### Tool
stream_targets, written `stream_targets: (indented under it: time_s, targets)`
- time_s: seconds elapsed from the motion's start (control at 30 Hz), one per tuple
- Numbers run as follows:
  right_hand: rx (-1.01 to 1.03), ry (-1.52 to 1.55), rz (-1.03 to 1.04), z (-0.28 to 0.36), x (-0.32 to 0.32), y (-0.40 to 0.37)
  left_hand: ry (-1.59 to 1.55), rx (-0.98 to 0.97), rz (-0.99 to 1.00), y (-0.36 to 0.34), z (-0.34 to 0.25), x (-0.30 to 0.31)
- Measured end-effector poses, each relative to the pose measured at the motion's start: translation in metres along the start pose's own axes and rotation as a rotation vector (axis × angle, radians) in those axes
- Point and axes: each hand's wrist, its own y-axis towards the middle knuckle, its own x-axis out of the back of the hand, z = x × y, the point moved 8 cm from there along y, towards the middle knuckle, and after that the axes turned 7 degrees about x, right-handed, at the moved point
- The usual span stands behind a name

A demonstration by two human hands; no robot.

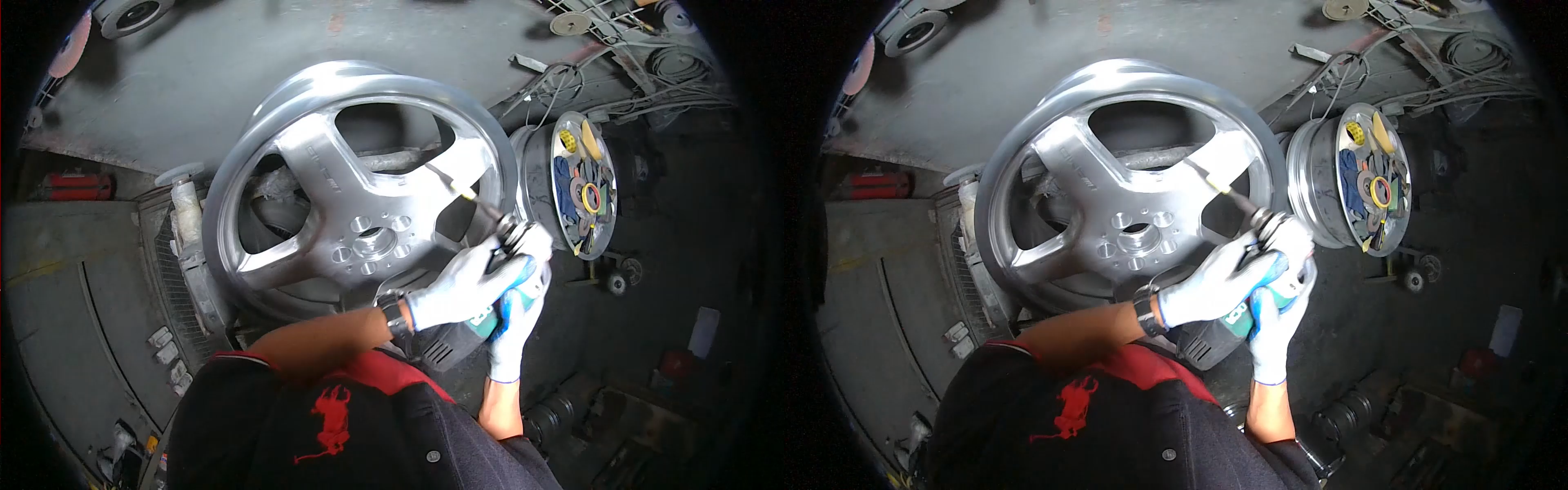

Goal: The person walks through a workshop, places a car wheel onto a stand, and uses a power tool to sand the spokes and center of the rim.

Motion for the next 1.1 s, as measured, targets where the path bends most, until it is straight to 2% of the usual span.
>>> stream_targets:
  time_s: [0.13,0.23,0.37,0.57,0.63,0.7,0.77,0.83,0.9,0.97,1.03,1.1]
  targets:
    - [0.102,-0.070,-0.082,0.017,0.004,0.018,-0.082,0.077,0.192,0.033,0.003,-0.011]
    - [0.138,-0.158,-0.079,0.013,0.006,0.018,-0.160,0.023,0.195,0.040,0.010,-0.013]
    - [0.134,-0.169,-0.061,0.012,-0.005,-0.002,-0.220,0.111,0.249,0.020,0.028,-0.008]
    - [0.071,-0.144,-0.011,0.006,-0.022,-0.035,-0.242,0.121,0.222,-0.030,0.014,0.013]
    - [0.039,-0.170,-0.004,0.001,-0.023,-0.042,0.032,-0.159,0.159,-0.043,0.005,0.020]
    - [-0.013,-0.066,-0.023,-0.006,-0.024,-0.043,0.092,-0.124,0.149,-0.045,0.009,0.018]
    - [-0.065,0.035,-0.042,-0.014,-0.023,-0.043,-0.019,0.050,0.067,-0.039,0.019,0.018]
    - [-0.112,0.119,-0.020,-0.020,-0.019,-0.041,0.027,0.037,0.049,-0.035,0.015,0.014]
    - [-0.109,0.073,-0.018,-0.014,-0.017,-0.032,-0.109,-0.046,0.089,-0.025,0.010,0.010]
    - [-0.095,0.102,-0.036,-0.017,-0.009,-0.024,-0.058,0.014,0.147,-0.015,0.011,0.005]
    - [0.018,0.031,-0.061,-0.006,-0.002,-0.007,-0.102,0.021,0.169,0.004,0.008,-0.006]
    - [0.115,-0.045,-0.082,0.005,0.005,0.007,-0.214,-0.015,0.282,0.027,0.009,-0.019]
